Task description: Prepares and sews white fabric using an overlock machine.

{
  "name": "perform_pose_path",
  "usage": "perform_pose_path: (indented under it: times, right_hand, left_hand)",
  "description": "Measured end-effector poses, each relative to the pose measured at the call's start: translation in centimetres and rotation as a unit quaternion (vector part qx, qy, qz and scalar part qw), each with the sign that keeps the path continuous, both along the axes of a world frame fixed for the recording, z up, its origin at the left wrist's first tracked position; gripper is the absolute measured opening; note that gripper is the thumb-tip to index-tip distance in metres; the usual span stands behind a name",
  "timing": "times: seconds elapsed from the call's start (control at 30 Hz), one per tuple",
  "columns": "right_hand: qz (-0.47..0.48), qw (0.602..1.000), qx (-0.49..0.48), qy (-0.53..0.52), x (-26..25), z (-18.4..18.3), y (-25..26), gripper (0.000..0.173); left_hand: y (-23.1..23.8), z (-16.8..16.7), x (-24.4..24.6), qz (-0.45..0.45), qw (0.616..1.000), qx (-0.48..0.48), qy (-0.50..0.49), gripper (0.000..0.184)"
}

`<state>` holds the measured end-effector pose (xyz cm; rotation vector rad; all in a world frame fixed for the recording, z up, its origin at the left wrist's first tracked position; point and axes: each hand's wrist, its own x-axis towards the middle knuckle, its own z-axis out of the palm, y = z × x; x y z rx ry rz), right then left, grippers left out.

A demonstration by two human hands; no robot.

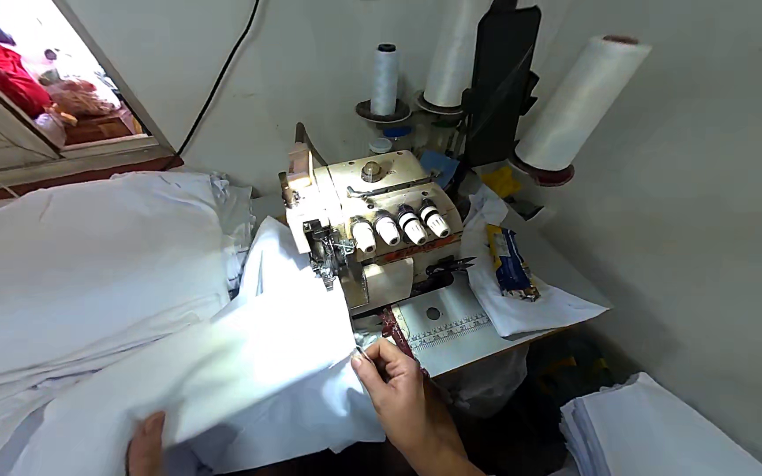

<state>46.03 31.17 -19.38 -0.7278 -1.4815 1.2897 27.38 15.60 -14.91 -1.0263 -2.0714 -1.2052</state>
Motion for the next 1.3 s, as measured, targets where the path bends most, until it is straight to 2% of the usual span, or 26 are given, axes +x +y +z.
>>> perform_pose_path:
  times: [0.1, 0.23, 0.27, 0.33, 0.4, 0.47, 0.53, 0.57, 0.6, 0.63, 0.7, 0.73, 0.8, 0.9, 0.97, 1.0, 1.03, 1.07, 1.1, 1.17, 1.23, 1.3]
  right_hand:
    - [-0.013, 1.0, -0.014, -0.008, -1.4, 1.0, 1.5, 0.015]
    - [-0.012, 0.998, -0.054, 0.0, -2.8, 2.2, 2.8, 0.017]
    - [-0.008, 0.998, -0.06, 0.007, -3.0, 2.3, 3.0, 0.017]
    - [0.0, 0.998, -0.061, 0.024, -3.4, 2.1, 3.2, 0.017]
    - [0.006, 0.998, -0.061, 0.035, -3.5, 1.9, 3.2, 0.016]
    - [0.009, 0.997, -0.064, 0.044, -3.5, 1.8, 3.3, 0.017]
    - [0.014, 0.996, -0.074, 0.05, -3.6, 1.9, 3.2, 0.018]
    - [0.014, 0.996, -0.077, 0.052, -3.6, 1.9, 3.3, 0.018]
    - [0.013, 0.995, -0.082, 0.053, -3.7, 2.0, 3.3, 0.019]
    - [0.012, 0.995, -0.088, 0.055, -3.7, 2.0, 3.2, 0.02]
    - [0.016, 0.993, -0.101, 0.059, -3.8, 2.2, 3.2, 0.023]
    - [0.017, 0.993, -0.105, 0.059, -3.8, 2.3, 3.2, 0.024]
    - [0.014, 0.993, -0.102, 0.052, -3.5, 2.3, 3.2, 0.022]
    - [0.019, 0.991, -0.112, 0.065, -2.6, 2.1, 2.6, 0.007]
    - [0.037, 0.991, -0.098, 0.079, -2.1, 1.6, 2.3, 0.033]
    - [0.046, 0.992, -0.08, 0.082, -1.8, 1.3, 2.1, 0.039]
    - [0.053, 0.993, -0.058, 0.083, -1.6, 0.9, 1.9, 0.039]
    - [0.058, 0.994, -0.041, 0.079, -1.5, 0.6, 1.8, 0.037]
    - [0.059, 0.996, -0.027, 0.067, -1.3, 0.4, 1.7, 0.032]
    - [0.051, 0.998, -0.013, 0.032, -1.0, -0.1, 1.6, 0.024]
    - [0.042, 0.999, -0.001, 0.008, -0.7, -0.4, 1.4, 0.021]
    - [0.038, 0.999, 0.023, 0.006, -0.4, -0.7, 1.2, 0.019]
  left_hand:
    - [3.1, 1.7, -4.1, -0.018, 0.997, -0.066, 0.041, 0.045]
    - [8.4, 3.2, -10.8, -0.149, 0.965, -0.208, 0.059, 0.063]
    - [9.6, 3.6, -11.8, -0.191, 0.951, -0.24, 0.042, 0.059]
    - [11.2, 4.2, -12.4, -0.233, 0.931, -0.281, -0.02, 0.035]
    - [11.0, 3.6, -10.8, -0.196, 0.942, -0.262, -0.074, 0.031]
    - [9.5, 1.6, -8.2, -0.161, 0.968, -0.171, -0.085, 0.039]
    - [8.1, -0.6, -4.7, -0.154, 0.971, -0.064, -0.173, 0.051]
    - [7.7, -1.4, -2.9, -0.154, 0.954, -0.023, -0.257, 0.056]
    - [7.6, -2.1, -1.3, -0.159, 0.918, 0.012, -0.364, 0.058]
    - [7.6, -2.4, -0.2, -0.173, 0.864, 0.058, -0.469, 0.056]
    - [8.0, -2.7, 0.6, -0.184, 0.771, 0.132, -0.595, 0.041]
    - [8.1, -2.7, 0.5, -0.184, 0.741, 0.146, -0.629, 0.037]
    - [8.2, -2.8, -0.3, -0.181, 0.705, 0.144, -0.671, 0.035]
    - [8.3, -2.5, -1.6, -0.197, 0.644, 0.158, -0.722, 0.036]
    - [8.4, -2.4, -2.9, -0.241, 0.58, 0.18, -0.757, 0.042]
    - [8.4, -2.6, -3.6, -0.258, 0.556, 0.186, -0.768, 0.042]
    - [8.3, -2.7, -4.1, -0.256, 0.548, 0.192, -0.773, 0.041]
    - [8.3, -2.7, -4.2, -0.237, 0.559, 0.198, -0.769, 0.038]
    - [8.3, -2.4, -4.0, -0.209, 0.587, 0.207, -0.754, 0.032]
    - [8.3, -1.7, -3.2, -0.166, 0.664, 0.211, -0.698, 0.017]
    - [8.5, -1.8, -2.6, -0.148, 0.717, 0.182, -0.657, 0.032]
    - [9.2, -1.8, -2.4, -0.13, 0.736, 0.176, -0.641, 0.04]
